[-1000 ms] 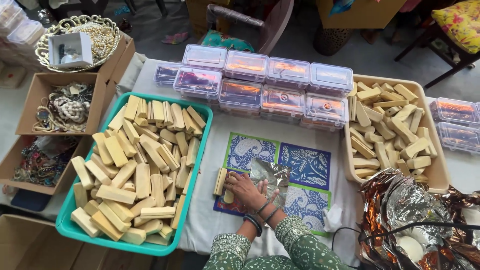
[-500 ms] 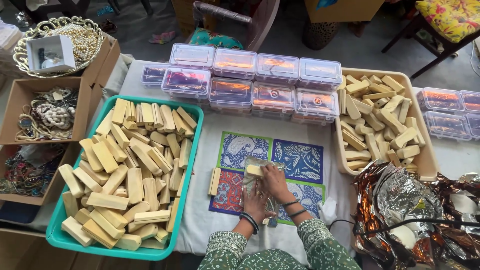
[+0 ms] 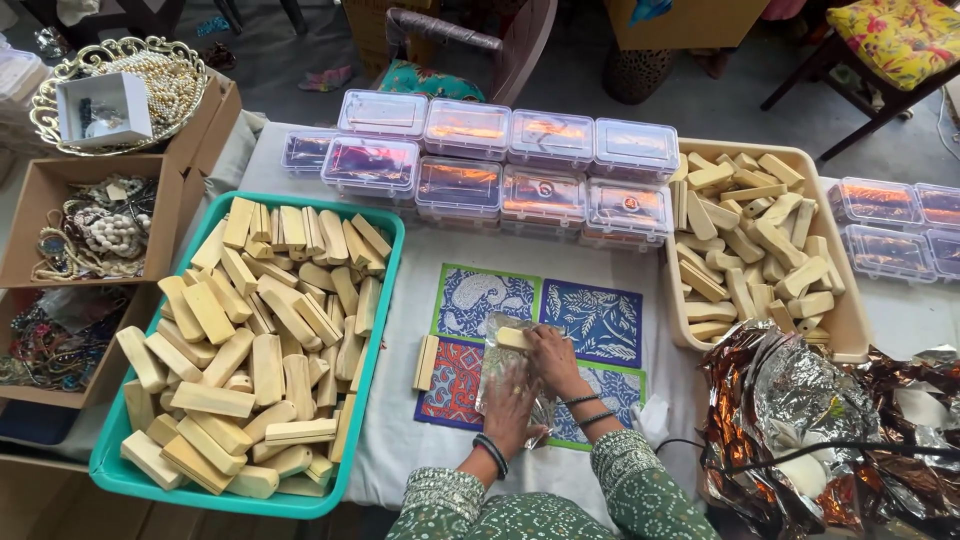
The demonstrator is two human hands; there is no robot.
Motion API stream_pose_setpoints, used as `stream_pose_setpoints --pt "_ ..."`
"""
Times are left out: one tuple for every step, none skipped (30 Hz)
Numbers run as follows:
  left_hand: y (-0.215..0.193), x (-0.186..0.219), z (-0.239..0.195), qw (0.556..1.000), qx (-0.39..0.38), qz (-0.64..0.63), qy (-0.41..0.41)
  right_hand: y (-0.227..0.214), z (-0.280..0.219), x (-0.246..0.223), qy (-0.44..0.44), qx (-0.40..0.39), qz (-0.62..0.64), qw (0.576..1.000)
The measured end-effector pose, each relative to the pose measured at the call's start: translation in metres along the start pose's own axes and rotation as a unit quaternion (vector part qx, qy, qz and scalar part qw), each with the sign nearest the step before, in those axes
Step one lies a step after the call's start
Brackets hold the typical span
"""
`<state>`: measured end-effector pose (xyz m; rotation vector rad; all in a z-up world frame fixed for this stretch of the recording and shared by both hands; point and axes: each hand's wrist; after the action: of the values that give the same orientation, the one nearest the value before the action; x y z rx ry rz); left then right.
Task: The person wipes a small wooden block with a white cloth, then picks up a sheet of metallic foil. They place the wooden block on the foil and fold the foil around it to create a wrapped package.
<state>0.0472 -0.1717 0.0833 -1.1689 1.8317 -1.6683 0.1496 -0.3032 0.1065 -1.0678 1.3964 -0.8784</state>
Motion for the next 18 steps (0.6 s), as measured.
stream_pose_setpoints --pt "0.004 0.002 0.0 0.999 0.023 0.016 0.021 0.0 0.001 0.001 -0.008 0.003 0.008 1.0" --pt "0.014 0.002 0.0 0.999 0.024 0.017 0.022 -0.002 0.002 0.001 -0.008 0.004 0.009 1.0" --pt "0.023 0.001 0.0 0.997 0.049 0.034 0.053 -0.003 0.003 0.001 -0.001 -0.003 -0.007 1.0" --pt "0.034 0.002 -0.002 0.992 0.074 0.05 0.084 -0.005 0.003 0.0 0.005 -0.011 -0.022 1.0" --pt "0.033 0.002 -0.004 0.992 0.074 0.051 0.084 -0.008 0.002 0.0 0.005 -0.011 -0.022 1.0" --pt "0.031 0.001 -0.005 0.992 0.072 0.036 0.095 -0.011 0.003 -0.001 0.005 -0.01 -0.025 1.0" --pt "0.03 0.0 -0.006 0.992 0.069 0.022 0.107 -0.015 0.004 -0.002 0.005 -0.01 -0.027 1.0" --pt "0.022 0.001 -0.008 0.992 0.069 0.023 0.108 -0.015 0.004 -0.001 0.005 -0.009 -0.027 1.0" --pt "0.014 0.002 -0.009 0.993 0.053 -0.007 0.106 -0.015 0.004 -0.001 -0.002 -0.011 -0.024 1.0" --pt "0.006 0.003 -0.011 0.993 0.036 -0.037 0.104 -0.015 0.004 0.0 -0.01 -0.012 -0.021 1.0" --pt "0.006 0.002 -0.011 0.993 0.036 -0.037 0.104 -0.016 0.004 0.0 -0.009 -0.012 -0.021 1.0" --pt "0.007 0.001 -0.011 0.993 0.029 -0.04 0.105 -0.015 0.004 -0.001 -0.011 -0.013 -0.017 1.0" --pt "0.007 0.0 -0.011 0.993 0.022 -0.044 0.105 -0.015 0.004 -0.001 -0.012 -0.013 -0.012 1.0" --pt "0.008 0.0 -0.011 0.993 0.022 -0.044 0.105 -0.014 0.004 -0.001 -0.011 -0.014 -0.012 1.0" --pt "0.009 0.001 -0.011 0.993 0.025 -0.039 0.108 -0.013 0.004 0.0 -0.013 -0.017 -0.01 1.0" --pt "0.009 0.0 -0.011 0.993 0.029 -0.034 0.111 -0.013 0.005 0.0 -0.016 -0.019 -0.008 1.0" --pt "0.007 0.001 -0.011 0.993 0.029 -0.034 0.11 -0.014 0.005 0.0 -0.017 -0.02 -0.008 1.0" --pt "0.005 0.001 -0.011 0.993 0.024 -0.037 0.109 -0.014 0.006 0.0 -0.017 -0.019 -0.009 1.0"
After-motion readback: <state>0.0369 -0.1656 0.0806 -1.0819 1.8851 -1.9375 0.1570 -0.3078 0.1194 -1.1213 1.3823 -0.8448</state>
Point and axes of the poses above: each hand's wrist, its own z-axis towards the middle knuckle, its own y-axis out of the palm, x = y × z, and after that the axes turned 14 degrees about y, right-handed
